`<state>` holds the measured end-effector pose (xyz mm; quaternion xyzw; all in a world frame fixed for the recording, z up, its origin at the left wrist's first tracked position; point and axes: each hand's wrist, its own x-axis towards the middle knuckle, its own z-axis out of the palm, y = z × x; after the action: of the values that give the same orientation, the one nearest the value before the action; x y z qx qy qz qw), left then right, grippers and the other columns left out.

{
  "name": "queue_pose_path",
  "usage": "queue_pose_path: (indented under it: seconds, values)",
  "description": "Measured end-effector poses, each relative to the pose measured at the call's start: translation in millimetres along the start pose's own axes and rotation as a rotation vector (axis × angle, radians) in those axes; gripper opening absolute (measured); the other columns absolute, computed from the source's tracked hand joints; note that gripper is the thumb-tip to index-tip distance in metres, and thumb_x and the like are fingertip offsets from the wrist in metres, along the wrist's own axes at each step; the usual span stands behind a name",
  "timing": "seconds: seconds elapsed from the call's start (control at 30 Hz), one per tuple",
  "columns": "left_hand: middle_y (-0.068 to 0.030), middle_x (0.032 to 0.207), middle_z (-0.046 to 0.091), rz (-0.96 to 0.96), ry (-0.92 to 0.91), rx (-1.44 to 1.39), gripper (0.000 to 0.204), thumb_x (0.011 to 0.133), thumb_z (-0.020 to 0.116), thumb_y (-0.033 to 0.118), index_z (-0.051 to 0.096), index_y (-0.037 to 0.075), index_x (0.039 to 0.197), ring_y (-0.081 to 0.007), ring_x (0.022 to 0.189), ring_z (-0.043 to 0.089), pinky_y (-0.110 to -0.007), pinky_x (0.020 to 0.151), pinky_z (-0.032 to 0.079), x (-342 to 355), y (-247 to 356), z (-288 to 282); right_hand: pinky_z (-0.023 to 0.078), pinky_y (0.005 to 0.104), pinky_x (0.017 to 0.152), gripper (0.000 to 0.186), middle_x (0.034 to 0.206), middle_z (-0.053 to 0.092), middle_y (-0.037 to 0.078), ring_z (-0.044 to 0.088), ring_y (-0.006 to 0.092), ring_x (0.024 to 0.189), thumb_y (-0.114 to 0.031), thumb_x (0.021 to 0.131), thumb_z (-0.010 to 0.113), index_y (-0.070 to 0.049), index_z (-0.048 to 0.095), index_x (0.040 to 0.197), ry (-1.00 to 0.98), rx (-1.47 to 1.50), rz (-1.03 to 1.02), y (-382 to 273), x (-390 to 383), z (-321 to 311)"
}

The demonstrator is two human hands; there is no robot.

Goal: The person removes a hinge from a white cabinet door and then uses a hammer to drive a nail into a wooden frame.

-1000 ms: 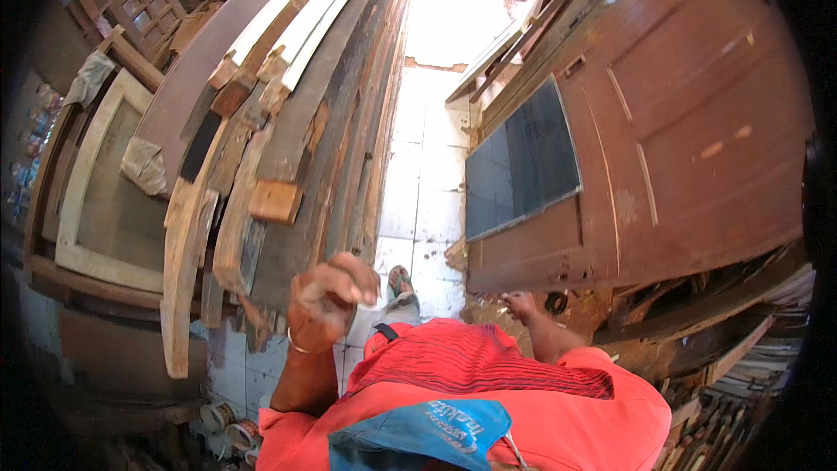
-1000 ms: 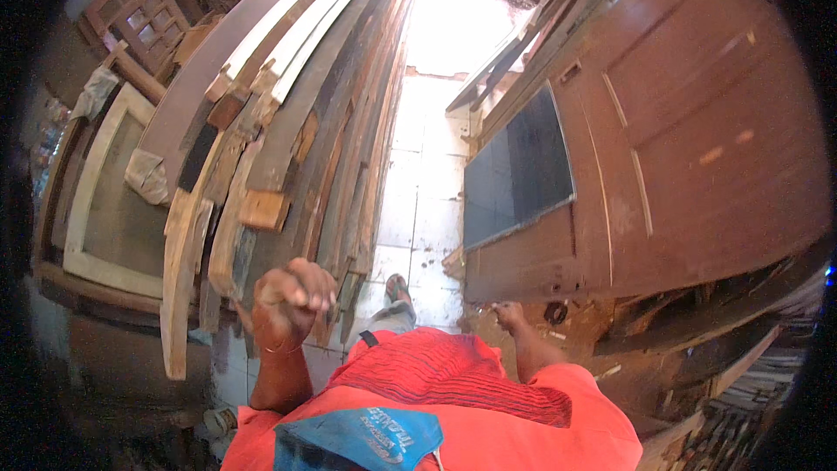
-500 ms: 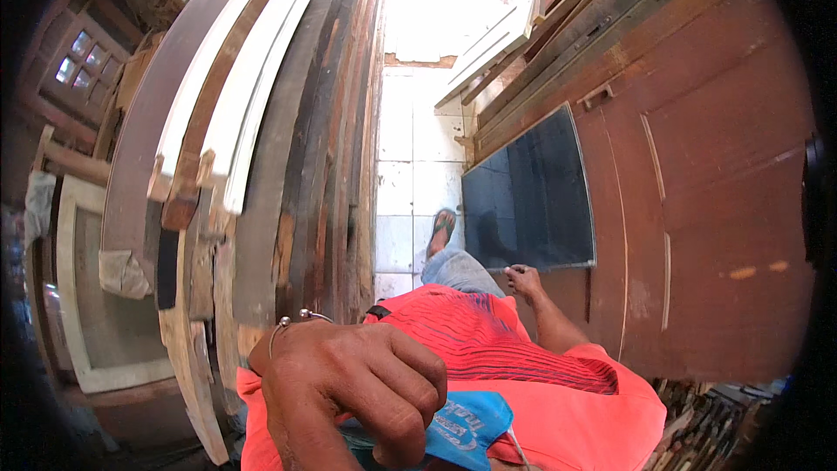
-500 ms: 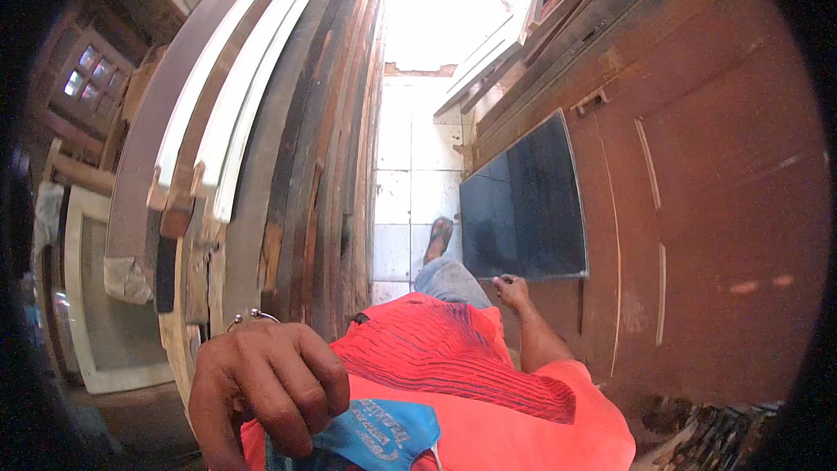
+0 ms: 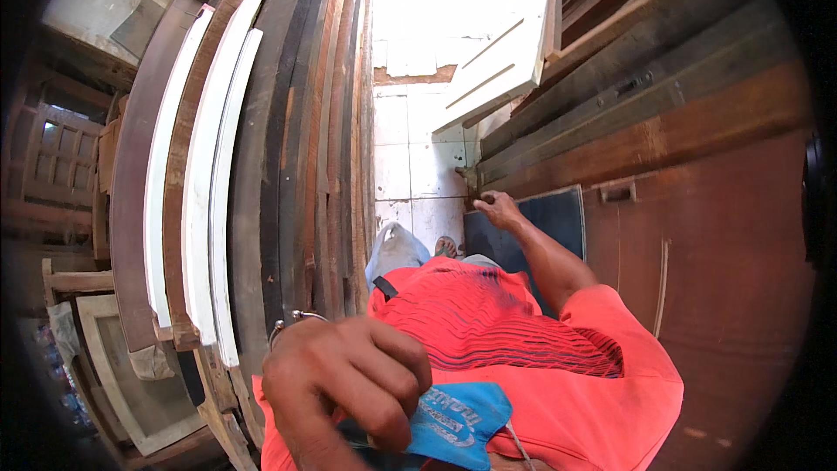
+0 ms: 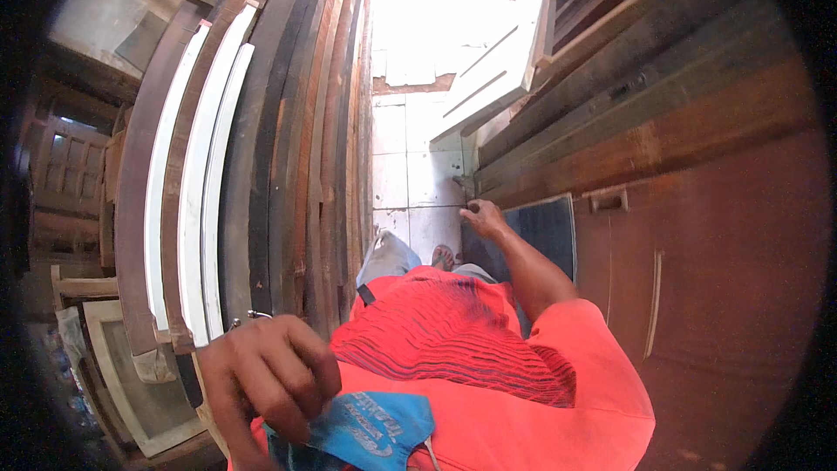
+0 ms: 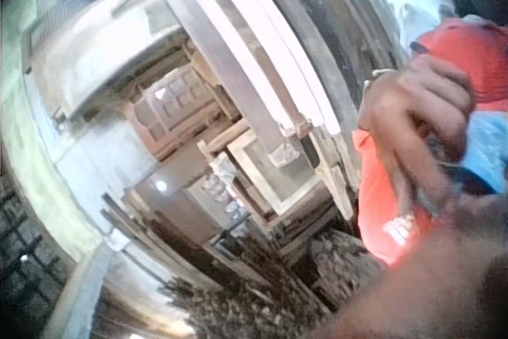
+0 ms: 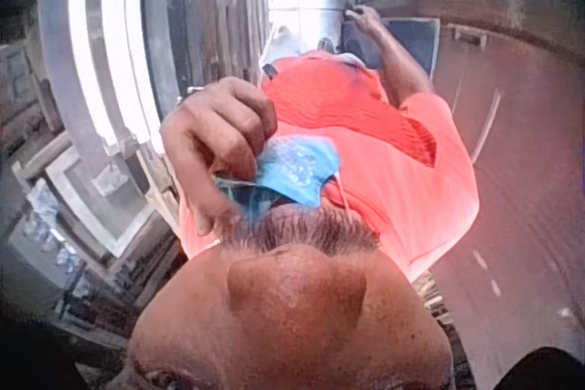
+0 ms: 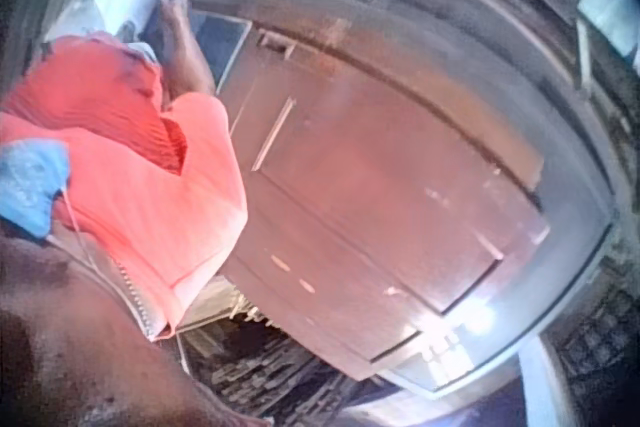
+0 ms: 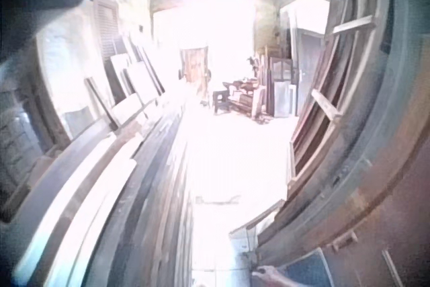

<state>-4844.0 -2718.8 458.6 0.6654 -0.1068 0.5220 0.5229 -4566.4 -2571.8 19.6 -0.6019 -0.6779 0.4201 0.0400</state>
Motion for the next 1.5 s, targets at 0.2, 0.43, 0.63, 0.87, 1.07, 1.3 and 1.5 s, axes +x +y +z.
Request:
queue_pose_path:
  seconds: [0.2,0.43,0.63,0.87,1.07,1.3,1.5]
  values:
    - [-0.0080,0.087,0.064,-0.406,0.389,0.505,0.036,0.079,0.082,0.028,0.073,0.000,0.100,-0.0207,0.071,0.060,-0.032,0.066,0.047,-27,-42,-132,0.049,0.0363,0.098,0.053,0.121,0.068,0.019,0.066,0.0280,0.112,-0.040,0.086,0.071,-0.001,0.066,0.122,-0.055,0.264,-0.001,-42,125,-19]
    - [0.0043,0.087,0.063,-0.726,1.189,0.666,0.025,0.088,0.075,0.015,0.069,-0.002,0.106,-0.0041,0.078,0.055,-0.021,0.068,0.044,-96,-105,-334,0.055,0.0356,0.083,0.052,0.111,0.071,0.017,0.068,0.0232,0.097,-0.037,0.085,0.074,0.002,0.067,0.119,-0.061,0.189,0.101,-50,221,-67]
    - [-0.0001,0.085,0.066,-0.693,1.236,1.116,0.029,0.089,0.073,0.021,0.069,-0.002,0.107,-0.0067,0.077,0.058,-0.025,0.071,0.049,-98,-152,-561,0.056,0.0345,0.077,0.053,0.110,0.070,0.018,0.068,0.0233,0.097,-0.031,0.085,0.076,0.003,0.063,0.124,0.035,0.255,0.220,-16,332,-100]
    - [-0.0103,0.097,0.068,-0.791,1.257,1.443,0.031,0.088,0.072,0.017,0.067,0.001,0.113,-0.0196,0.086,0.064,-0.033,0.077,0.052,-111,-195,-792,0.052,0.0286,0.059,0.059,0.097,0.069,0.014,0.064,0.0158,0.072,-0.035,0.088,0.072,0.004,0.057,0.129,0.109,0.438,0.283,-104,422,-162]
    - [-0.0260,0.111,0.064,-0.871,0.851,2.050,0.046,0.085,0.068,0.027,0.063,-0.001,0.121,-0.0429,0.107,0.058,-0.049,0.096,0.044,-91,-208,-926,0.053,0.0391,0.091,0.060,0.114,0.068,0.026,0.069,0.0317,0.102,-0.043,0.086,0.070,0.003,0.063,0.124,0.107,0.271,0.258,-104,515,-199]
    - [-0.0240,0.106,0.065,-1.337,0.768,2.027,0.040,0.090,0.066,0.030,0.067,0.002,0.118,-0.0406,0.098,0.062,-0.047,0.089,0.048,-119,-182,-976,0.050,0.0387,0.098,0.060,0.118,0.067,0.025,0.065,0.0342,0.111,-0.045,0.086,0.068,0.001,0.065,0.123,0.038,0.338,0.557,-85,578,-238]
    - [-0.0214,0.110,0.064,-1.204,0.660,2.006,0.038,0.094,0.061,0.025,0.063,0.000,0.122,-0.0386,0.102,0.060,-0.046,0.090,0.046,-63,-230,-1007,0.053,0.0376,0.091,0.060,0.108,0.070,0.024,0.070,0.0305,0.101,-0.046,0.083,0.069,0.002,0.066,0.119,0.107,0.290,0.549,-75,619,-257]
